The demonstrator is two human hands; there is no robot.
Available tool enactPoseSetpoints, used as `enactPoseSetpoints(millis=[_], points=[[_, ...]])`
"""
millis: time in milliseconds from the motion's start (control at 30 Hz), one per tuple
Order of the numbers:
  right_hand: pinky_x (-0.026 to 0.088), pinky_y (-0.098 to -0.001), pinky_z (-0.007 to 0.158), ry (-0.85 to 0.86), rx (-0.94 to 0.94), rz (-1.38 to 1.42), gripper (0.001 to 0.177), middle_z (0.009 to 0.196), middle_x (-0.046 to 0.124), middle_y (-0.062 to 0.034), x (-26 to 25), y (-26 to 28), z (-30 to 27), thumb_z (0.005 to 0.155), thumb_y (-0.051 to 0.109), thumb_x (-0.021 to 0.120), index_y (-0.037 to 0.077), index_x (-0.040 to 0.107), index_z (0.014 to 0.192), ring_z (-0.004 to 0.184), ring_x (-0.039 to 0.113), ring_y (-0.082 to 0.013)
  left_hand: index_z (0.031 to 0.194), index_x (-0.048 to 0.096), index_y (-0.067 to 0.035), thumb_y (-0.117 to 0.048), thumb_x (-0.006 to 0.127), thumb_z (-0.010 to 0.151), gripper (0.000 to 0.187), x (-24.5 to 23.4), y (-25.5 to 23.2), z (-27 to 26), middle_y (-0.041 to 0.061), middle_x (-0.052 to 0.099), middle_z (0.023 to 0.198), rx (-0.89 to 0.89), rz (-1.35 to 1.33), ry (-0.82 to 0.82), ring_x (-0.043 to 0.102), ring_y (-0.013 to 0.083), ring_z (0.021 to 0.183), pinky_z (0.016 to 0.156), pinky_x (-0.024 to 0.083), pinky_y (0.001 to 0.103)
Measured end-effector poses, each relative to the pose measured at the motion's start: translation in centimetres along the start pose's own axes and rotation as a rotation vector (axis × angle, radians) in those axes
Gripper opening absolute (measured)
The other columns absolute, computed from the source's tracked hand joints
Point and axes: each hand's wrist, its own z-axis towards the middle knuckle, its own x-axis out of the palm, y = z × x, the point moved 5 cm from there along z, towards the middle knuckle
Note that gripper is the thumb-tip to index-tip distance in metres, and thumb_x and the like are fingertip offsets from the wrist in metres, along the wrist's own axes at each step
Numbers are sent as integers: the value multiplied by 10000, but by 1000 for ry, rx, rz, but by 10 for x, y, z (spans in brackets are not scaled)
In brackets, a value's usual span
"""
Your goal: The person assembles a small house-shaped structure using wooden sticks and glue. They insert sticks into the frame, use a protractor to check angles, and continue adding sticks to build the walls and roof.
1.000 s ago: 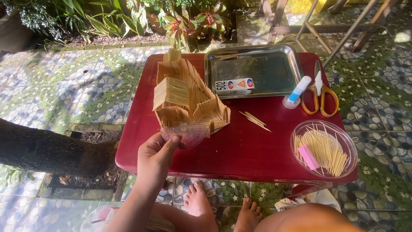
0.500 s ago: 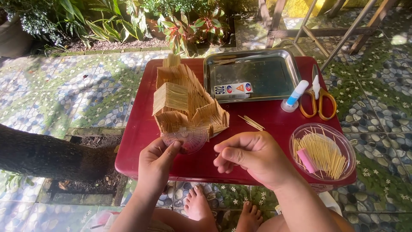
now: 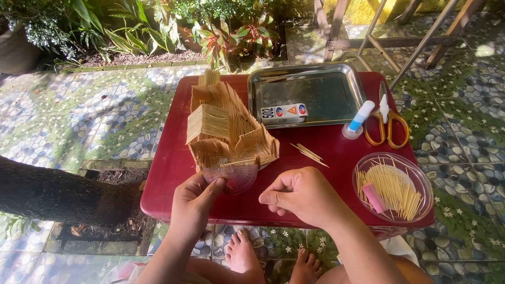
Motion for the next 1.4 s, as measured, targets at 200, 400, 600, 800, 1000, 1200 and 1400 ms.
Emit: enactPoseSetpoints(millis=[200, 400, 600, 800, 1000, 1200, 1400], points=[[555, -267, 574, 35, 100, -127, 410, 729, 822, -74, 0, 0, 0, 889, 472, 760, 78, 801, 784, 589, 736, -158, 865, 810, -25, -192, 736, 926, 192, -1, 3, 1, 89, 830, 850, 61, 88, 35, 753, 184, 834, 772, 598, 332], [594, -284, 616, 162, -7, 48, 217, 817, 810, -78, 8, -5, 5, 930, 234, 766, 48, 827, 1022, 646, 721, -173, 1040, 790, 20, -127, 705, 942, 195, 17, 8, -6, 158, 838, 948, 13, -50, 360, 808, 256, 889, 798, 701, 401], [563, -249, 589, 327, 43, -137, 192, 780, 777, -67, 6, -3, -4, 1005, 227, 723, 68, 816, 952, 655, 702, -130, 1108, 797, -64, -301, 706, 949, 300, 18, -45, -15, -35, 602, 530, 313, 587, 80, 409, 46, 409, 336, 346, 225], [364, -329, 606, 351, -27, -238, 309, 624, 587, 7, 12, -4, -1, 1024, 291, 761, 109, 752, 774, 590, 468, -122, 1021, 783, -136, -251, 680, 939, 175, 118, -136, 49, -20, 824, 953, 779, 871, 328, 781, 226, 789, 610, 569, 410], [496, -269, 576, 393, -86, -146, 357, 611, 709, -36, 16, -14, 5, 979, 198, 686, 79, 667, 642, 490, 564, -86, 1377, 657, -199, -117, 624, 870, 515, 221, -76, 170, 105, 727, 1221, 427, 1635, 600, 724, 377, 1050, 685, 644, 535], [400, -246, 484, 415, -171, -182, 440, 600, 698, -52, 16, -18, 9, 958, 174, 682, 95, 543, 548, 449, 504, -83, 1189, 696, -32, -9, 695, 917, 273, 237, -59, 195, 123, 692, 1096, 214, 1737, 649, 708, 308, 966, 753, 625, 414], [308, -266, 457, 419, -197, -233, 475, 515, 599, -13, 15, -20, 9, 953, 231, 679, 124, 463, 544, 430, 452, -92, 1130, 712, -92, -262, 759, 878, 307, 231, -62, 196, 81, 718, 1052, 310, 1772, 642, 697, 288, 955, 675, 611, 437]])
